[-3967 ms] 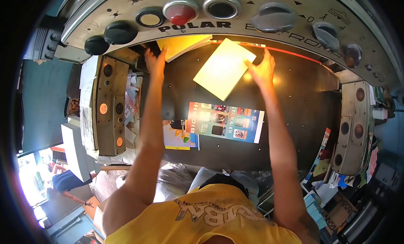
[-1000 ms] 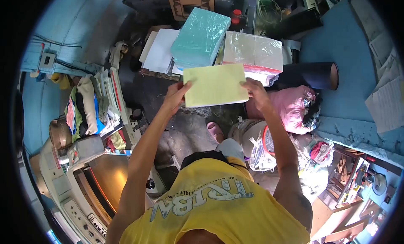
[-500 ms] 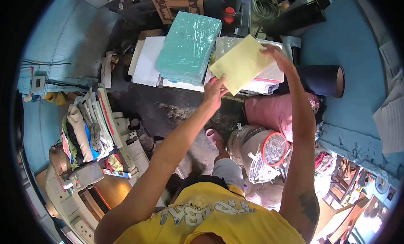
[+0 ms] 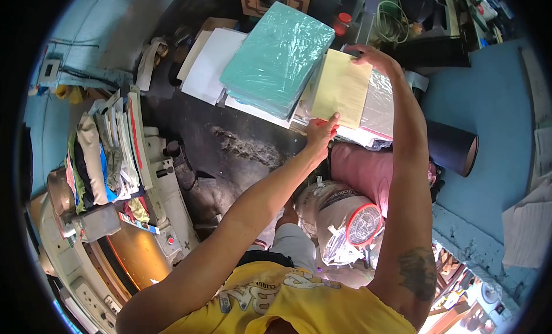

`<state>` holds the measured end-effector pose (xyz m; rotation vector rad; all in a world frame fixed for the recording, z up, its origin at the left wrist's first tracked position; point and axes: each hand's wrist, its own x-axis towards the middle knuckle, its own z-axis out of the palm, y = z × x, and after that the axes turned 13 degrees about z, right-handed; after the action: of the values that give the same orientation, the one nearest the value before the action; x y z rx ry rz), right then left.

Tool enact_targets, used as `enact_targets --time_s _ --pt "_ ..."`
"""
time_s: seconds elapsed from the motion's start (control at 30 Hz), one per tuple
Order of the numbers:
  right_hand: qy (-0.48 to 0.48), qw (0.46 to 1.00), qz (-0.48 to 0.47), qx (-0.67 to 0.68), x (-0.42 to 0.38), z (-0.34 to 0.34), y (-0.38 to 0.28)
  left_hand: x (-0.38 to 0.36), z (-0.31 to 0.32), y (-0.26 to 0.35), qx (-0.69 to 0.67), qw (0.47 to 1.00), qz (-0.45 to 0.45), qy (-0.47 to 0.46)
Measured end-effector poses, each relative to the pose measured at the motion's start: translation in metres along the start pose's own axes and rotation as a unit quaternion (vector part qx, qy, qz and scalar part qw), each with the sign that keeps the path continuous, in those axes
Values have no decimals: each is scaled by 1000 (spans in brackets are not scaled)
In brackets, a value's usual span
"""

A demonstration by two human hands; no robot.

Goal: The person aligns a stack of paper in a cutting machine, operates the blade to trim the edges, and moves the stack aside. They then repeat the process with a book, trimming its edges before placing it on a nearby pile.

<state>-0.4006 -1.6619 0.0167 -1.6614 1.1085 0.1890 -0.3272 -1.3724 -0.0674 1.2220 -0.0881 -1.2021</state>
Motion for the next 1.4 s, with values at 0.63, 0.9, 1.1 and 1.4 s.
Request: enact_targets --time_s 0.63,0.9,1.1,1.4 --pt "461 861 -187 106 -144 302 -80 -308 -457 83 400 886 174 155" --pt "-367 797 -470 -102 -317 730 -199 -571 -611 121 -29 698 315 642" --pt "-450 747 -441 -214 -365 940 -258 -754 -794 46 -104 442 337 825" --pt "-466 813 -263 -231 -484 1280 -389 -890 -1010 26 -123 429 178 877"
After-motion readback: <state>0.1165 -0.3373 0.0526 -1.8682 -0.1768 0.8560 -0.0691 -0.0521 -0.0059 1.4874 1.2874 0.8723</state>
